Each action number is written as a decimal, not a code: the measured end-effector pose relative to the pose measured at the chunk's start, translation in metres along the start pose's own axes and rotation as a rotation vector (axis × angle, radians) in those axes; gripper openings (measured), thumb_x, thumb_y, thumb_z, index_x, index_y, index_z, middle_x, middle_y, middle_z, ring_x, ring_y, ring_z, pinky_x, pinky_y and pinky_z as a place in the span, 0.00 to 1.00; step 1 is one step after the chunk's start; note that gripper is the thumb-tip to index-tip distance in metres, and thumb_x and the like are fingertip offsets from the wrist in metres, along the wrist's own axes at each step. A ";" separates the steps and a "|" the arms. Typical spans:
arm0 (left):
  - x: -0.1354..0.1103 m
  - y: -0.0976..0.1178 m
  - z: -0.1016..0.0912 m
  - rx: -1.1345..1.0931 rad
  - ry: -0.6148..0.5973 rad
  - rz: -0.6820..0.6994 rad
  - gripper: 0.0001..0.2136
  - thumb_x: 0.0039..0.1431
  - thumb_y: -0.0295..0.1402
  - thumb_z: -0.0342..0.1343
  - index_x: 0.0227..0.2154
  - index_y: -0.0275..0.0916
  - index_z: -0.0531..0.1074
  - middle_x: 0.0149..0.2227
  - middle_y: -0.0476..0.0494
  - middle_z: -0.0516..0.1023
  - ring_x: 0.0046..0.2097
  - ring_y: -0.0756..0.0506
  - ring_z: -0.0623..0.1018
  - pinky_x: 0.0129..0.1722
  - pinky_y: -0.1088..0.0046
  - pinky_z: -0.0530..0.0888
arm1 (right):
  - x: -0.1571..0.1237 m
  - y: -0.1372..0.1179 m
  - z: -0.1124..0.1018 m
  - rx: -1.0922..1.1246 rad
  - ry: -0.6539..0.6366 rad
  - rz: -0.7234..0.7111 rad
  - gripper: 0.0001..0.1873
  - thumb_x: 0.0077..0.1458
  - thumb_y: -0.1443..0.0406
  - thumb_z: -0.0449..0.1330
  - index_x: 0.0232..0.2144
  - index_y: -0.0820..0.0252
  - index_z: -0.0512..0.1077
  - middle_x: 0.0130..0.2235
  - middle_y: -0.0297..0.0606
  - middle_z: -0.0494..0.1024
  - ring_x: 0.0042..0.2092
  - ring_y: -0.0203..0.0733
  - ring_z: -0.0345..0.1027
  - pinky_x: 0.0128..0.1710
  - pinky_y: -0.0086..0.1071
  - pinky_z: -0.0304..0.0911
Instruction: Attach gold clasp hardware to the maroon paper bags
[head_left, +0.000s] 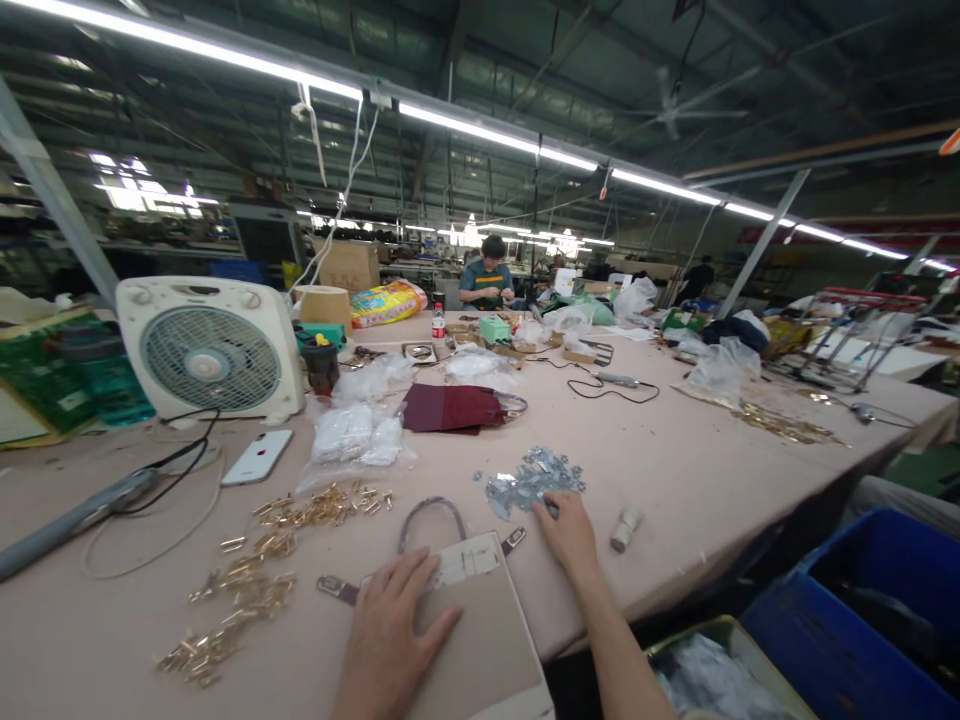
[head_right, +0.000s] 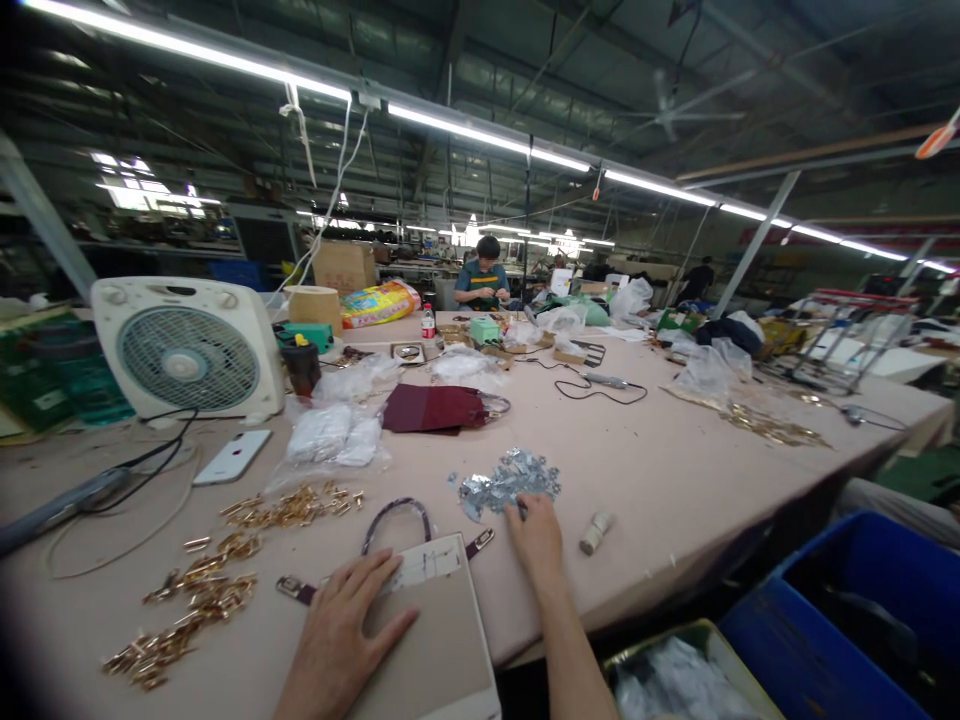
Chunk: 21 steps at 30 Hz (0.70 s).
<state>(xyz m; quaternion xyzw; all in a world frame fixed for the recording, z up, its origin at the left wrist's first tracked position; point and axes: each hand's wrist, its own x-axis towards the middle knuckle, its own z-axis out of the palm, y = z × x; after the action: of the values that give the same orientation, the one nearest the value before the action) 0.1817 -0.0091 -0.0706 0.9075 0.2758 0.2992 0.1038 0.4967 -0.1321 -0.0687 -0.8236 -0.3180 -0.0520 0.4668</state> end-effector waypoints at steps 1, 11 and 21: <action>0.000 0.000 -0.001 -0.007 -0.004 -0.007 0.24 0.60 0.47 0.64 0.59 0.50 0.74 0.61 0.44 0.77 0.59 0.33 0.75 0.57 0.47 0.73 | 0.000 0.000 0.002 -0.011 0.001 0.005 0.15 0.54 0.55 0.64 0.38 0.57 0.82 0.42 0.46 0.79 0.44 0.52 0.75 0.51 0.44 0.68; -0.002 0.012 -0.022 -0.107 -0.071 -0.090 0.30 0.54 0.45 0.71 0.59 0.48 0.73 0.61 0.42 0.76 0.62 0.34 0.72 0.63 0.47 0.68 | -0.007 0.011 0.015 0.113 0.041 0.171 0.24 0.54 0.48 0.62 0.42 0.60 0.79 0.38 0.43 0.80 0.39 0.48 0.73 0.45 0.43 0.68; -0.005 0.011 -0.022 -0.151 -0.048 -0.136 0.30 0.50 0.46 0.74 0.56 0.47 0.75 0.59 0.44 0.78 0.60 0.35 0.72 0.61 0.49 0.68 | -0.064 -0.060 0.013 0.848 -0.294 0.321 0.27 0.49 0.50 0.74 0.47 0.57 0.79 0.42 0.39 0.83 0.42 0.44 0.78 0.48 0.38 0.74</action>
<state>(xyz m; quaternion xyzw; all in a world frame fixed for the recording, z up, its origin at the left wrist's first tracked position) 0.1694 -0.0202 -0.0515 0.8832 0.3108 0.2895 0.1986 0.4090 -0.1305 -0.0564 -0.5976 -0.2424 0.2725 0.7140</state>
